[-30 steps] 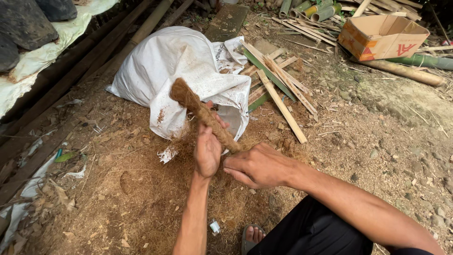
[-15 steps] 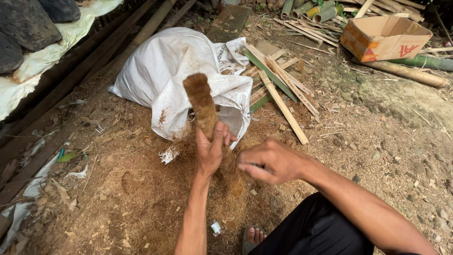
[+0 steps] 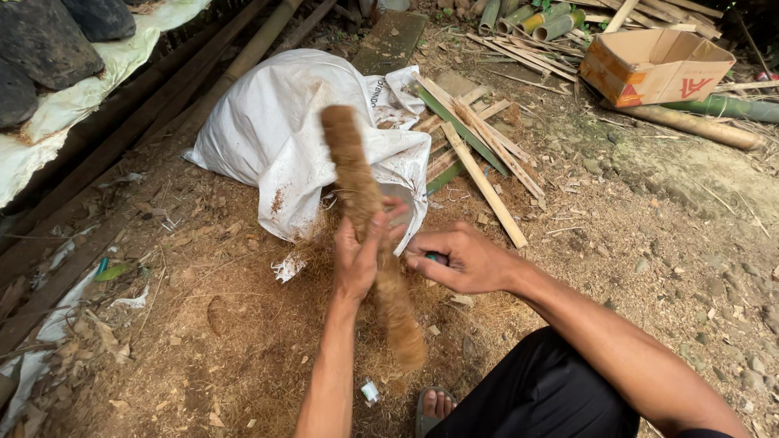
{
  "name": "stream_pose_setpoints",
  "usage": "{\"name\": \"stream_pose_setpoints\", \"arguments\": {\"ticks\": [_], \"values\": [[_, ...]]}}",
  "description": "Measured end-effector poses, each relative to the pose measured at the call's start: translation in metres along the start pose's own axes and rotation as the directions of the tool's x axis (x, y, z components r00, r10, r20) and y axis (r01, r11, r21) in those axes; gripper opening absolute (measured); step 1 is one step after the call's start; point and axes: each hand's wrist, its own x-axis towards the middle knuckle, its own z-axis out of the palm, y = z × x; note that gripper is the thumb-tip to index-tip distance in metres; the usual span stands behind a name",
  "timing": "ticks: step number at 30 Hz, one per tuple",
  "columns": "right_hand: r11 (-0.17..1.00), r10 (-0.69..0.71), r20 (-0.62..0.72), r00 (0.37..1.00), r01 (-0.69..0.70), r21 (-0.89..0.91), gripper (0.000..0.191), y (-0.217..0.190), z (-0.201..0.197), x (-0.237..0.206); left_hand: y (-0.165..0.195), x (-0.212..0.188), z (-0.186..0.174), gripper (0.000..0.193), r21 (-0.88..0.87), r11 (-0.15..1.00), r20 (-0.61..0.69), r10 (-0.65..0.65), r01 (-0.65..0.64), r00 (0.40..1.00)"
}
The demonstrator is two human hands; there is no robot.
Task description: The person sits on the ground and makes a coconut-fiber brush: they wrap handfuls of coir fiber around a bamboo stick, tie the fiber with string, and repeatedly rotate and pack the fiber along the stick to form a dense cylindrical brush head.
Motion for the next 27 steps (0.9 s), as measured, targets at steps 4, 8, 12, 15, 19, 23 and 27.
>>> {"name": "stream_pose_setpoints", "arguments": {"ticks": [4,8,12,15,19,23,27], "values": [[1.000,0.024,0.023,0.999,-0.024,0.020,0.018,-0.007,0.014,0.010,0.007,0.006,0.013,0.042,-0.294,0.956,-0.113,-0.024,-0.011,0.993],[0.941,0.339,0.126,0.932,-0.338,-0.031,0.021,-0.003,0.027,0.015,0.018,0.001,0.017,0.054,-0.371,0.928,-0.113,-0.087,0.039,0.990],[0.955,0.290,0.122,0.949,-0.295,0.024,0.031,0.009,0.038,0.017,0.007,0.003,0.013,0.051,-0.259,0.959,-0.121,0.089,-0.118,0.989],[0.900,0.335,0.232,0.913,-0.383,0.208,0.032,0.012,0.044,0.016,-0.006,0.000,0.001,0.037,-0.026,1.000,-0.155,0.013,-0.017,0.988],[0.925,0.329,0.319,0.889,-0.372,0.082,0.028,0.010,0.051,0.015,-0.013,-0.002,-0.008,0.030,0.272,0.933,-0.123,0.278,-0.237,0.953],[0.876,0.397,0.314,0.862,-0.458,0.150,0.026,0.011,0.050,0.018,-0.004,0.001,-0.002,0.037,-0.003,0.987,-0.141,0.158,-0.160,0.977],[0.855,0.459,0.218,0.861,-0.495,0.154,0.026,0.014,0.036,0.019,0.011,0.003,0.000,0.059,0.132,0.945,-0.029,0.306,-0.300,0.952]]}}
